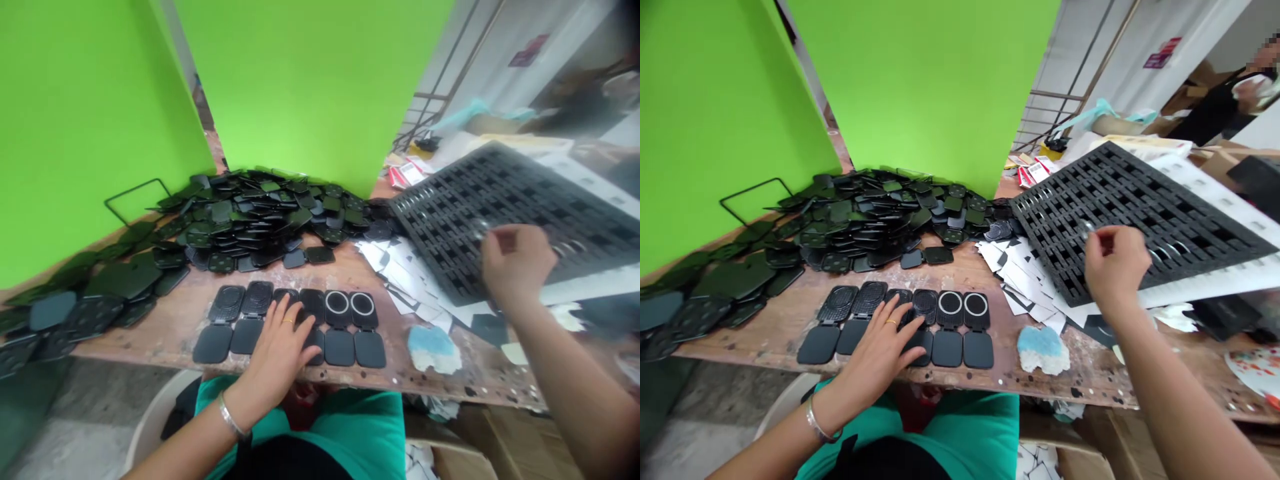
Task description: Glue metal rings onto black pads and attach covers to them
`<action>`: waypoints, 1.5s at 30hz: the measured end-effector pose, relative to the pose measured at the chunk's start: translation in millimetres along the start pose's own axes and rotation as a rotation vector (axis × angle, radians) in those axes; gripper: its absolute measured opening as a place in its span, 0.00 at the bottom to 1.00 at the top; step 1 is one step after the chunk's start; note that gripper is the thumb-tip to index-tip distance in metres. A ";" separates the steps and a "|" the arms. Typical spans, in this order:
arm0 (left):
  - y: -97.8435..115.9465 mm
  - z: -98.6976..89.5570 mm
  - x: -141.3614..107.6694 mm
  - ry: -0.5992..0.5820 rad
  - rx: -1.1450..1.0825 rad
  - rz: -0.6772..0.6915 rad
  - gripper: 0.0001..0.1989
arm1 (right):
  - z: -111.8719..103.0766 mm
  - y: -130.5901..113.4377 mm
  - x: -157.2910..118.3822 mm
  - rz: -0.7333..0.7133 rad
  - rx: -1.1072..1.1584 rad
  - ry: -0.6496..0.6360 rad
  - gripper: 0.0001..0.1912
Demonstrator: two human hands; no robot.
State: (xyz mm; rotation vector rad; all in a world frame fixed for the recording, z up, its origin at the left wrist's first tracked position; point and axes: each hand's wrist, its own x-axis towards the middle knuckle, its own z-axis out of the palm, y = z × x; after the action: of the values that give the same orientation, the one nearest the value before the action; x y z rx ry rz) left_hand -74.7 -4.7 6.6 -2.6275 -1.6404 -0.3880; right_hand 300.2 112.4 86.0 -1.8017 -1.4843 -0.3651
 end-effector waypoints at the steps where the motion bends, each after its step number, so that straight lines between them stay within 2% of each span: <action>1: -2.3 0.2 -1.7 -0.005 0.001 -0.010 0.21 | 3.2 -16.1 -10.7 0.011 0.119 -0.052 0.10; 2: -3.9 0.7 -2.7 -0.007 0.000 -0.017 0.21 | 7.9 -33.9 -22.5 0.058 0.273 -0.112 0.11; 5: -5.3 2.3 -2.8 -0.011 -0.007 -0.027 0.21 | 28.6 -88.0 -60.0 0.171 0.658 -0.593 0.14; 7: -5.0 2.0 -1.5 -0.021 -0.023 -0.033 0.20 | 44.6 -115.9 -81.9 0.285 0.826 -0.832 0.15; 10: -4.6 0.3 -0.4 -0.049 -0.058 -0.041 0.20 | 65.7 -138.6 -104.3 0.439 0.973 -0.995 0.18; 13: -5.1 0.9 -1.5 -0.045 -0.082 -0.037 0.20 | 79.8 -145.7 -113.9 0.462 0.979 -1.053 0.16; 16: -6.3 4.5 -3.5 -0.021 -0.086 -0.035 0.20 | 87.4 -148.4 -118.5 0.311 0.909 -1.010 0.11; 19: -7.6 7.8 -4.3 -0.010 -0.088 -0.035 0.20 | 89.8 -149.4 -127.3 -0.078 0.819 -0.765 0.07; 21: -8.1 8.6 -3.9 -0.011 -0.091 -0.032 0.20 | 89.2 -148.0 -136.6 -0.383 0.737 -0.624 0.08; 24: -8.0 8.4 -2.6 -0.033 -0.091 -0.029 0.21 | 86.2 -143.4 -150.0 -0.710 0.554 -0.593 0.11; 27: -7.4 7.0 -1.9 -0.052 -0.087 -0.030 0.22 | 83.3 -140.3 -156.2 -0.837 0.405 -0.597 0.11; 32: -8.3 3.8 0.1 -0.072 -0.072 -0.006 0.21 | 80.6 -142.3 -154.3 -0.855 0.424 -0.693 0.11; 37: -12.8 6.8 4.0 -0.086 -0.044 0.097 0.21 | 74.7 -132.5 -134.4 -0.704 0.490 -0.713 0.11; 40: -18.5 17.4 5.4 -0.026 0.018 0.122 0.19 | 72.7 -108.8 -96.7 -0.529 0.322 -0.618 0.09; 45: -29.6 36.3 6.6 0.058 0.095 0.205 0.18 | 54.3 -41.0 -7.8 -0.262 -0.017 -0.390 0.11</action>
State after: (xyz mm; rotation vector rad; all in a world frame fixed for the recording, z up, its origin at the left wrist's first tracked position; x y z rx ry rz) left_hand -91.0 19.7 -30.5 -2.6520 -1.3221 -0.3648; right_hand 246.9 146.5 59.7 -1.7625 -2.0024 -0.1565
